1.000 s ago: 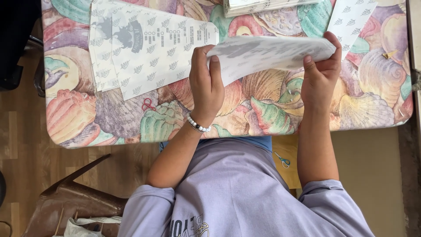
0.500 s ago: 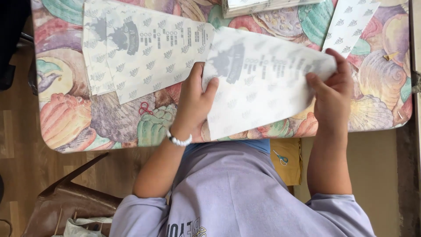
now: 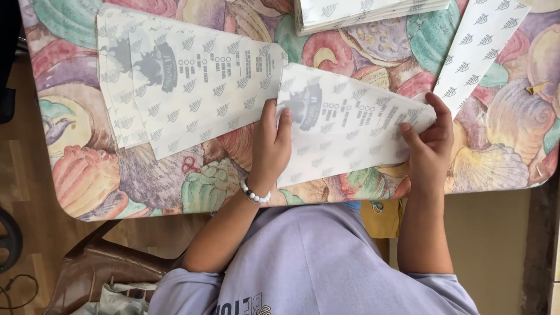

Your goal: Folding printed paper sheets into bags and stacking them on a table.

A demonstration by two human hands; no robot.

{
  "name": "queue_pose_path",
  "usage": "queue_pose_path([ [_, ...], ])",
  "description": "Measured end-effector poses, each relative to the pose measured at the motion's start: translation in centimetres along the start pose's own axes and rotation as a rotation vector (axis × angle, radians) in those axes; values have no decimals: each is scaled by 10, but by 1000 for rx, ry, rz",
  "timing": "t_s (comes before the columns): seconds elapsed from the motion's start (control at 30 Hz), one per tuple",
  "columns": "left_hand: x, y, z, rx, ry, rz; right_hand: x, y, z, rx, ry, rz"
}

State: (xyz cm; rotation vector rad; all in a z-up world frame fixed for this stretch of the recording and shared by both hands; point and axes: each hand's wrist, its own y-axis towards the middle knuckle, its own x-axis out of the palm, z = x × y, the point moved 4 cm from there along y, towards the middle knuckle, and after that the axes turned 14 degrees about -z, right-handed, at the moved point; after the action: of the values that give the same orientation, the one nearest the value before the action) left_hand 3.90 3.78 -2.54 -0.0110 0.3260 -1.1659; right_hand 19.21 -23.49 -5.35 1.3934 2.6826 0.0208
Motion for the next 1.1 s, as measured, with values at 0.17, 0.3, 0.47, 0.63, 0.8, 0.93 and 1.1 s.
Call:
queue_pose_path([
  [0.17,6,-1,5,32,38,33,-5,0,3,57,35,22],
  [0.3,7,0,2,75,82,28,2,2,-15,220,20,117],
  [0.47,6,-1,-3,32,104,25,1,2,-14,236,22,118],
  [0.63,2,0,1,39,63,5,0,2,-11,226,23,117],
  [0.8,4,-4,-9,-5,54,-34,-3,0,-20,264,39,119],
  [0.93,8,-11,-10,12,79,-54,13,16,-67,-110,-675,-15],
  [1.1,19,-20,-22,-3,76,-31,72,57,-90,-214,-747,-336],
])
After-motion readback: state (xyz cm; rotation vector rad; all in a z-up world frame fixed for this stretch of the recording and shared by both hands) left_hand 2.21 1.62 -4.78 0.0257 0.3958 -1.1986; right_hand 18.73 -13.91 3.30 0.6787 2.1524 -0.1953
